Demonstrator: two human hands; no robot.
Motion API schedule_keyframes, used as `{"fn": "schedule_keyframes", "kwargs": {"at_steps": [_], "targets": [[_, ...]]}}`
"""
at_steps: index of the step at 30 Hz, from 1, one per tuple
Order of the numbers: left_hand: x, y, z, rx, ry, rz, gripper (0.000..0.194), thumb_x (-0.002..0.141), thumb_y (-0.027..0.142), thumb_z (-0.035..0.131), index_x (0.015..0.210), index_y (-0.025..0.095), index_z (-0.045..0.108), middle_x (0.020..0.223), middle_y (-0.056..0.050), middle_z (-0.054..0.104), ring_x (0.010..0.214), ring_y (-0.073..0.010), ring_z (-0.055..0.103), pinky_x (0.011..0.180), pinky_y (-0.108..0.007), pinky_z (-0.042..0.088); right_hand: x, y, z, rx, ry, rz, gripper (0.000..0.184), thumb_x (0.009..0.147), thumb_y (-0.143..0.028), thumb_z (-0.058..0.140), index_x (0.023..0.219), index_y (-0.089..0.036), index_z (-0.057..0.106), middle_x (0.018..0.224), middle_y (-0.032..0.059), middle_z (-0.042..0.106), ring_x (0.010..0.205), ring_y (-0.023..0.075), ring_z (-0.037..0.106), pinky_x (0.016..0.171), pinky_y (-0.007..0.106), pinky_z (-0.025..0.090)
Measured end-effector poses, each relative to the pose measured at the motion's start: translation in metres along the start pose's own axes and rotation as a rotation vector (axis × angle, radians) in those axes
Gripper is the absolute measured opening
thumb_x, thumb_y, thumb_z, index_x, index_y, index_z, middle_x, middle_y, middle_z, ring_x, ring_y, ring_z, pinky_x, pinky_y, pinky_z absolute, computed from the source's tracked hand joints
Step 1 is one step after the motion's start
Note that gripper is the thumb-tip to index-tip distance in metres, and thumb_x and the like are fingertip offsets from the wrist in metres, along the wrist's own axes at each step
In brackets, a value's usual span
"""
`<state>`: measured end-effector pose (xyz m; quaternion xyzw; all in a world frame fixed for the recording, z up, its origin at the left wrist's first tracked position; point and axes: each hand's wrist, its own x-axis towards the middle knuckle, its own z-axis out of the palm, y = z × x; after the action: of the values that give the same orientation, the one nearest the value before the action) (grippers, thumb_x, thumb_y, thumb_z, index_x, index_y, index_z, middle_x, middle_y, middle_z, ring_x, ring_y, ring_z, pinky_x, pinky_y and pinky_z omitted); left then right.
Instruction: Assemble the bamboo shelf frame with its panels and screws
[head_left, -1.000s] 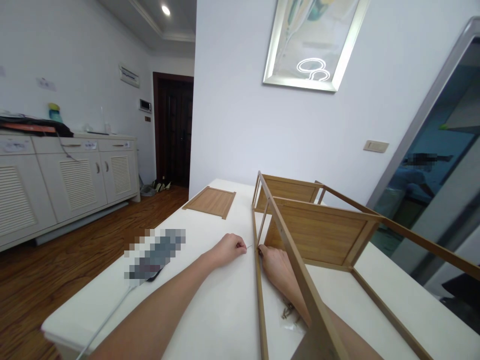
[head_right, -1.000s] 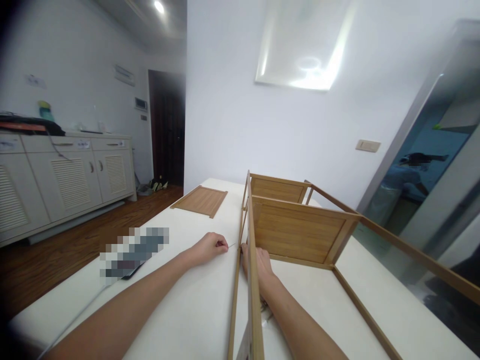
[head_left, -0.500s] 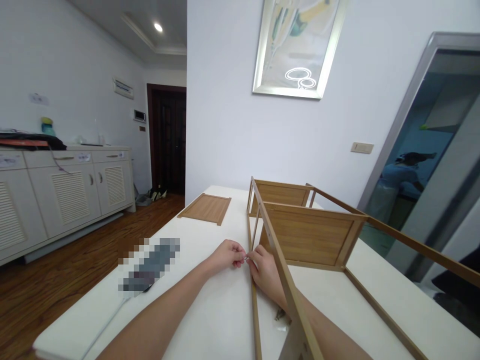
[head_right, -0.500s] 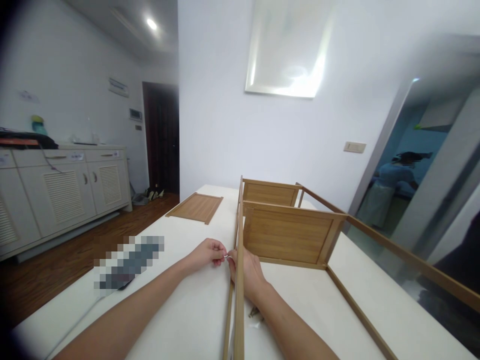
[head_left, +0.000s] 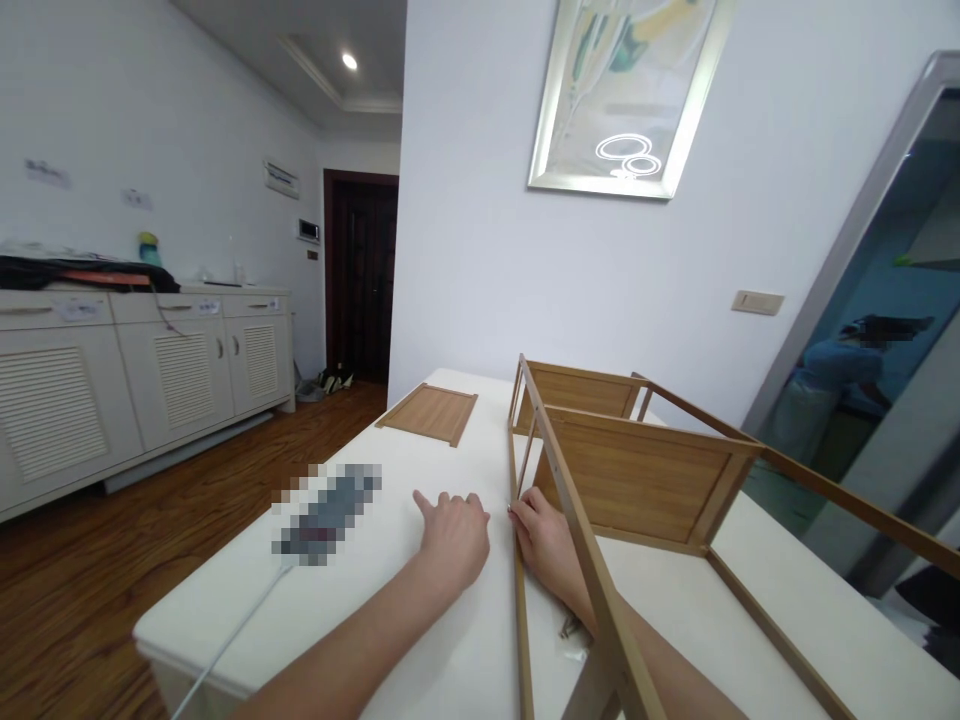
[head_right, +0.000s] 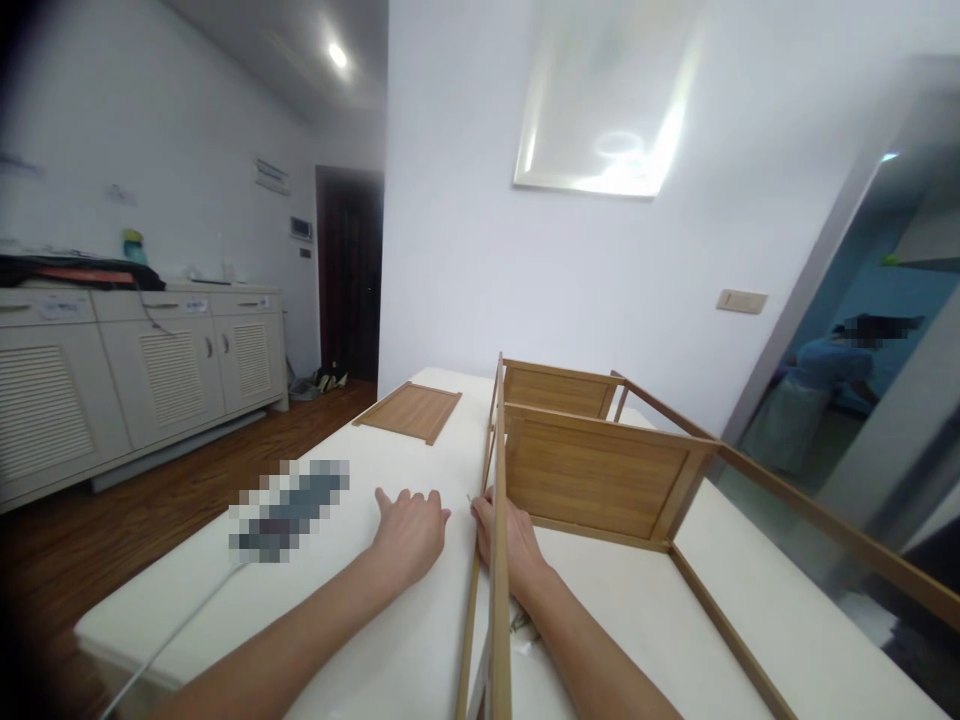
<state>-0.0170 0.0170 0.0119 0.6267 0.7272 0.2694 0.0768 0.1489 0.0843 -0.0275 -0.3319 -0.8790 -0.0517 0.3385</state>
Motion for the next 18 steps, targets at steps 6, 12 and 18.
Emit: {"fn": "schedule_keyframes", "kwargs": {"at_steps": [6, 12, 18], "targets": [[-0.012, -0.035, -0.029, 0.434, 0.092, -0.16, 0.031, 0.09, 0.028, 0.048, 0.109, 0.01, 0.064, 0.113, -0.023, 0.06, 0.112, -0.0395, 0.049, 0.09, -0.077, 0.028, 0.003, -0.009, -0.007, -0.09, -0.048, 0.001, 0.022, 0.095, -0.02, 0.039, 0.089, -0.022, 0.06, 0.089, 0.0034, 0.056, 0.065, 0.0137, 0.054, 0.054, 0.024, 0.034], [-0.001, -0.067, -0.041, 0.479, 0.093, -0.251, 0.038, 0.09, 0.036, 0.05, 0.114, 0.009, 0.061, 0.12, -0.025, 0.052, 0.116, -0.041, 0.041, 0.083, -0.072, 0.039, 0.005, -0.011, -0.01, -0.143, -0.073, 0.017, 0.024, 0.096, -0.02, 0.037, 0.09, -0.022, 0.06, 0.091, 0.0042, 0.057, 0.069, 0.0147, 0.056, 0.057, 0.024, 0.037], [0.001, -0.075, -0.037, 0.453, 0.081, -0.278, 0.041, 0.09, 0.039, 0.05, 0.115, 0.009, 0.06, 0.121, -0.025, 0.051, 0.115, -0.0393, 0.042, 0.083, -0.069, 0.041, 0.006, -0.012, -0.011, -0.153, -0.102, 0.015, 0.025, 0.097, -0.022, 0.036, 0.088, -0.021, 0.059, 0.091, 0.0041, 0.056, 0.07, 0.0144, 0.056, 0.058, 0.024, 0.038]]}}
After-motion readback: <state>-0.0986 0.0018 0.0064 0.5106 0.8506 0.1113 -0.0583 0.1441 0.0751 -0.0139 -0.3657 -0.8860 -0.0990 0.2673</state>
